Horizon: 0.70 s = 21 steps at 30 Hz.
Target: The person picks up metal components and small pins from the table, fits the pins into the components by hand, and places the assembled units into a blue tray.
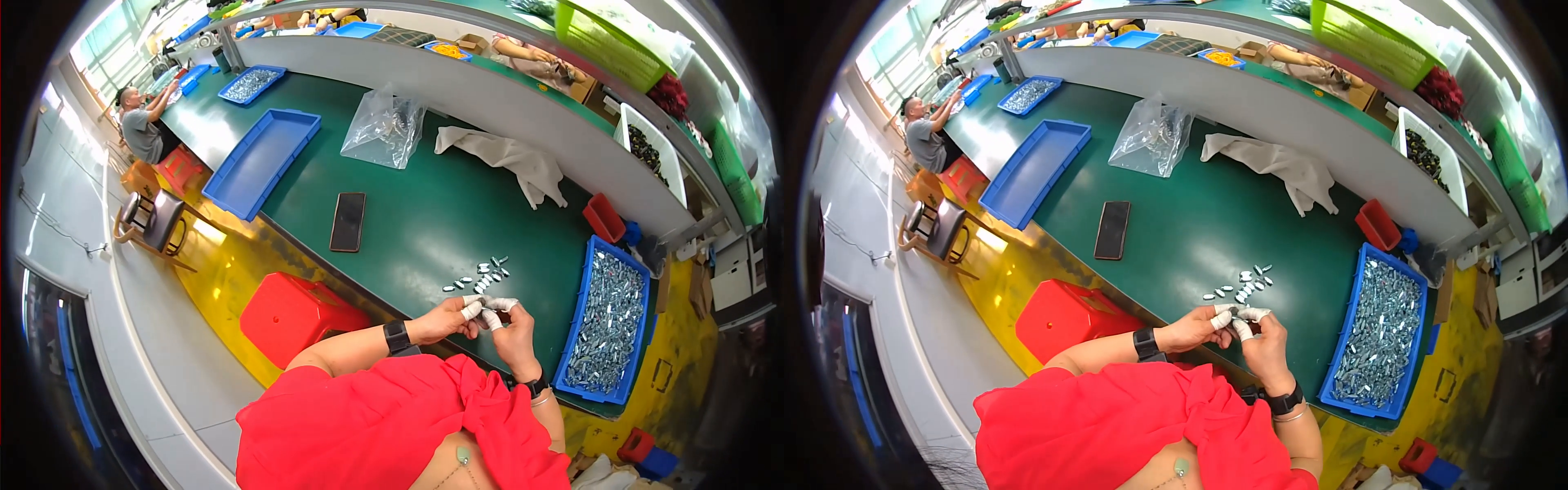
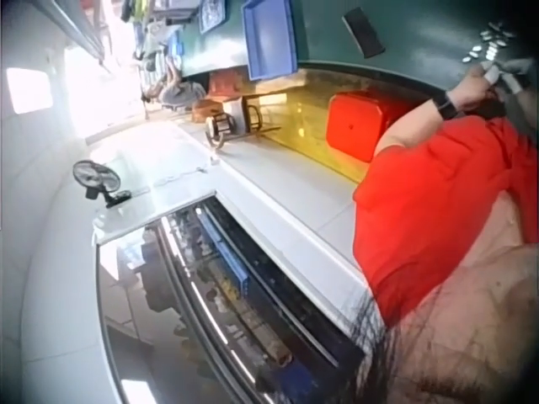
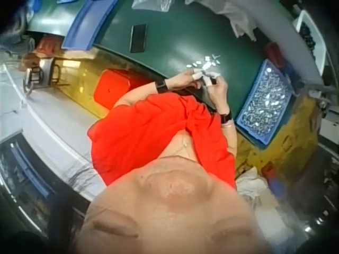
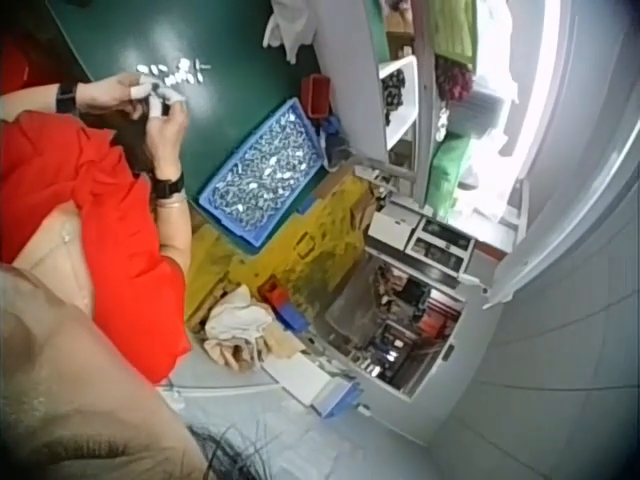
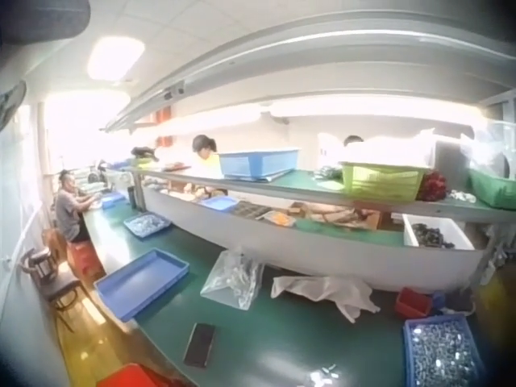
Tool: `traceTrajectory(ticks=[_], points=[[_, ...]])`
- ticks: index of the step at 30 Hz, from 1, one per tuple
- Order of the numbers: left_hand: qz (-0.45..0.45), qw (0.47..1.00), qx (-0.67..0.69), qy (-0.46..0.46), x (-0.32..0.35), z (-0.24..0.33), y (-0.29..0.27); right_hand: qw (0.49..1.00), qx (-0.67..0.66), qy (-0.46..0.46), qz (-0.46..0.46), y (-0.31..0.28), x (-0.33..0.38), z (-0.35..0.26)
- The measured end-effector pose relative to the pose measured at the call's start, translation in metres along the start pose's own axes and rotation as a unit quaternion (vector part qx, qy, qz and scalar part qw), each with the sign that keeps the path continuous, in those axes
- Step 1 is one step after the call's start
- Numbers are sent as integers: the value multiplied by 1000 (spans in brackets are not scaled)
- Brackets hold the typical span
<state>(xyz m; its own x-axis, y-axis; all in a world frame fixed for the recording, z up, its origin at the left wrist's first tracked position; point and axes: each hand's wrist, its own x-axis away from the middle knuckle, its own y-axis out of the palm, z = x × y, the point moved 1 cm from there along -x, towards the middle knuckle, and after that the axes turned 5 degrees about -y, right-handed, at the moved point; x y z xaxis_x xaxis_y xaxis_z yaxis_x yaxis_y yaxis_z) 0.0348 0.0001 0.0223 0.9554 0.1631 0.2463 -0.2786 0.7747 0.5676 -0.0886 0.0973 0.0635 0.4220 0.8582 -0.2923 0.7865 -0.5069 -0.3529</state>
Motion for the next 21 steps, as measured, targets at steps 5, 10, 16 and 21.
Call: traceTrajectory(ticks=[5, 10, 16, 21], points=[[-34, 999, 12, 28, 21, 16, -25, 998, 39, 41, -40, 24, -13, -15], [-40, 994, -39, 95, 23, 13, -40, 987, 113, 72, -90, 38, -20, -29], [-57, 993, -42, 93, 22, 17, -47, 995, 97, 7, -24, 46, -15, -31], [-79, 995, -39, 47, 22, 11, -39, 994, -7, 111, -18, 43, -3, -27]])
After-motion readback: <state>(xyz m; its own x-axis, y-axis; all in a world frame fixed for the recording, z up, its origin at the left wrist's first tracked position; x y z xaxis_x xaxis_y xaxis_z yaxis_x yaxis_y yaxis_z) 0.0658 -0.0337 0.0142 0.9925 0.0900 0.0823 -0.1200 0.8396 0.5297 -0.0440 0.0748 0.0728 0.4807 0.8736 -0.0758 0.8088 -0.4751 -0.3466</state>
